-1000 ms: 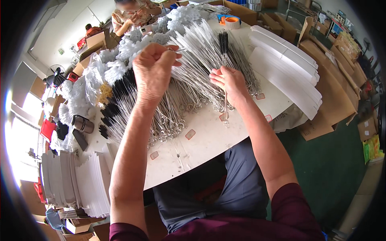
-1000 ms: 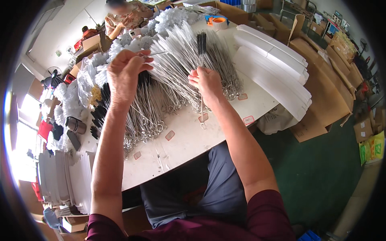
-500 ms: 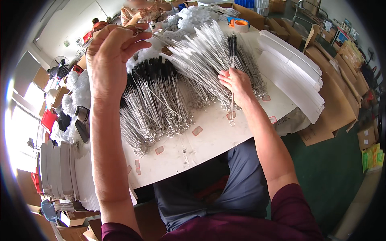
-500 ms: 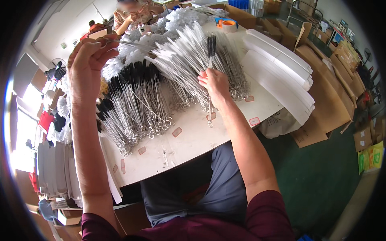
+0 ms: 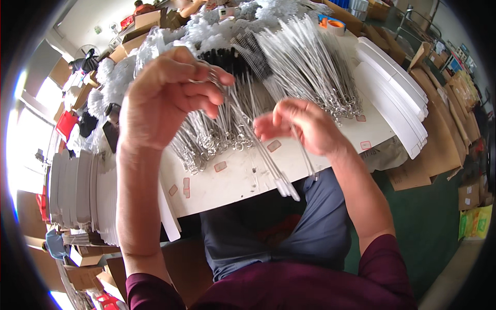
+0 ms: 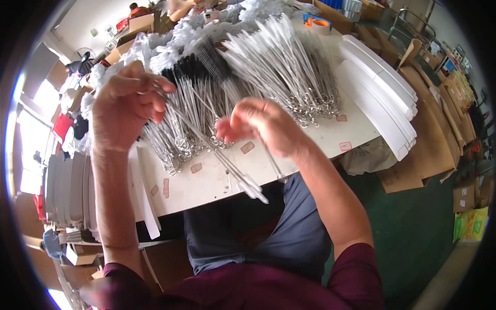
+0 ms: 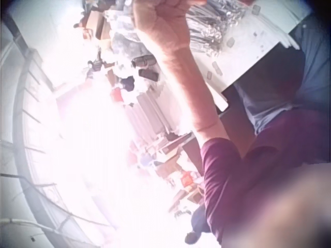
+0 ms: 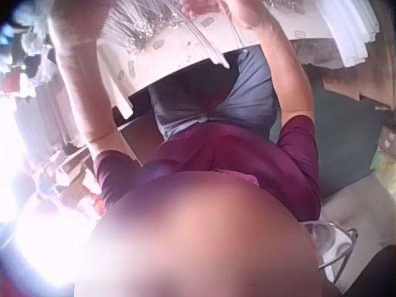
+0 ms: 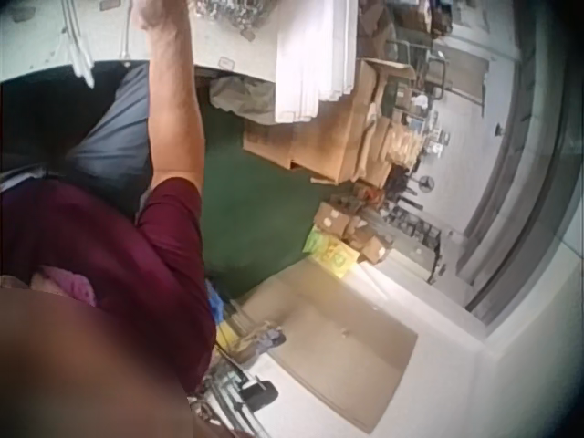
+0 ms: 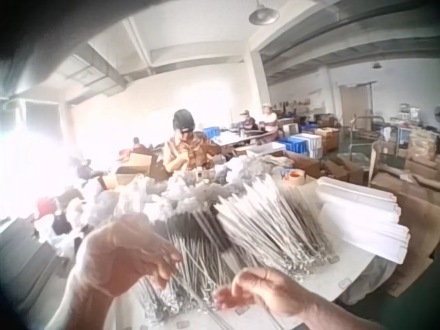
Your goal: The worker groups several long thin metal rods and slides them into a white cardboard sleeve.
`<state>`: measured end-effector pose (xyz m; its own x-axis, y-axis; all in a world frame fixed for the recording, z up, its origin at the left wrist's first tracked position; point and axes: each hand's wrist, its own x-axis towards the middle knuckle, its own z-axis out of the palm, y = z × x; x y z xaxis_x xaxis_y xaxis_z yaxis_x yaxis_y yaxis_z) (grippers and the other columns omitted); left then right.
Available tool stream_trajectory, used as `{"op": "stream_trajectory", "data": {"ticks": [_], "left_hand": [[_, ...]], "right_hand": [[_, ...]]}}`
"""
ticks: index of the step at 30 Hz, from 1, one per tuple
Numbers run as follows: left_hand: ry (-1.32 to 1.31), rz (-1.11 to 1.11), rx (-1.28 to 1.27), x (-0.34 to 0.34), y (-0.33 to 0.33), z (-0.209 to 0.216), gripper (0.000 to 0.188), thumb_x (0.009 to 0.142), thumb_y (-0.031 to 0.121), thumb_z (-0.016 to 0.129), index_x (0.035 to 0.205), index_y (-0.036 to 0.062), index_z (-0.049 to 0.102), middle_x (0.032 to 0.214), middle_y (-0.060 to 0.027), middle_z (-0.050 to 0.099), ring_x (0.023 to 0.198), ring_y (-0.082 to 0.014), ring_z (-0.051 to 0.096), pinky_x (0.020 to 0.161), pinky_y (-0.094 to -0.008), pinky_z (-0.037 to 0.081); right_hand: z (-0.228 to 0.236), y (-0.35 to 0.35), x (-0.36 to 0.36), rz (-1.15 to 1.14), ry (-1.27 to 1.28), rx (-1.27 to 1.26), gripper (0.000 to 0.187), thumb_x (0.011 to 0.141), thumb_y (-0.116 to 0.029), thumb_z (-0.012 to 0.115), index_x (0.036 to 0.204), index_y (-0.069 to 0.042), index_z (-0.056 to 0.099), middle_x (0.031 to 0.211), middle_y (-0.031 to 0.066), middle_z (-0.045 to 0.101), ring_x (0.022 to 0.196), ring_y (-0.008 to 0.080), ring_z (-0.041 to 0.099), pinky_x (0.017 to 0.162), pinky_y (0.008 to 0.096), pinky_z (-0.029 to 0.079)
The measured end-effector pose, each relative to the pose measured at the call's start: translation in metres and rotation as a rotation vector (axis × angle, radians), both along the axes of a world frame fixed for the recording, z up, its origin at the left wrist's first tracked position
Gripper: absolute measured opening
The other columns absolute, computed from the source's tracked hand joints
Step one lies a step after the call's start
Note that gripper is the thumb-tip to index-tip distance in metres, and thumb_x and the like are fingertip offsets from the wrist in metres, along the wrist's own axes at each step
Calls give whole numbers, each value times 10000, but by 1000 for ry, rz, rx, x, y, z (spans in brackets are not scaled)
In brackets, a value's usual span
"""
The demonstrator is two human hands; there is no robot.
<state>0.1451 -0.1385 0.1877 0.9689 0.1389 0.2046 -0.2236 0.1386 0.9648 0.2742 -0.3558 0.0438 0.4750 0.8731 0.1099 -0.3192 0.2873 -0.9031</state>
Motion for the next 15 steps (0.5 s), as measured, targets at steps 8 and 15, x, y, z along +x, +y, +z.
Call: {"op": "stream_trajectory", "data": {"ticks": [8,15], "left_hand": [[185,113,115,-30,23,-51,111,922,76,542,893,-5,612,961,-247,729,732,-254,740,648,-343,624],[188,189,317,-55,37,-90,68,952,29,593,909,-24,594,842,-126,705,722,-158,711,625,-292,598]], "right_hand": [[-31,-3,-80,156,121,-186,350,1122,-261,421,1084,47,583,942,215,720,785,300,753,713,413,639],[-59,0,-110,205,257,-197,374,1123,-264,417,1193,58,592,807,144,690,677,245,723,647,362,619]]}}
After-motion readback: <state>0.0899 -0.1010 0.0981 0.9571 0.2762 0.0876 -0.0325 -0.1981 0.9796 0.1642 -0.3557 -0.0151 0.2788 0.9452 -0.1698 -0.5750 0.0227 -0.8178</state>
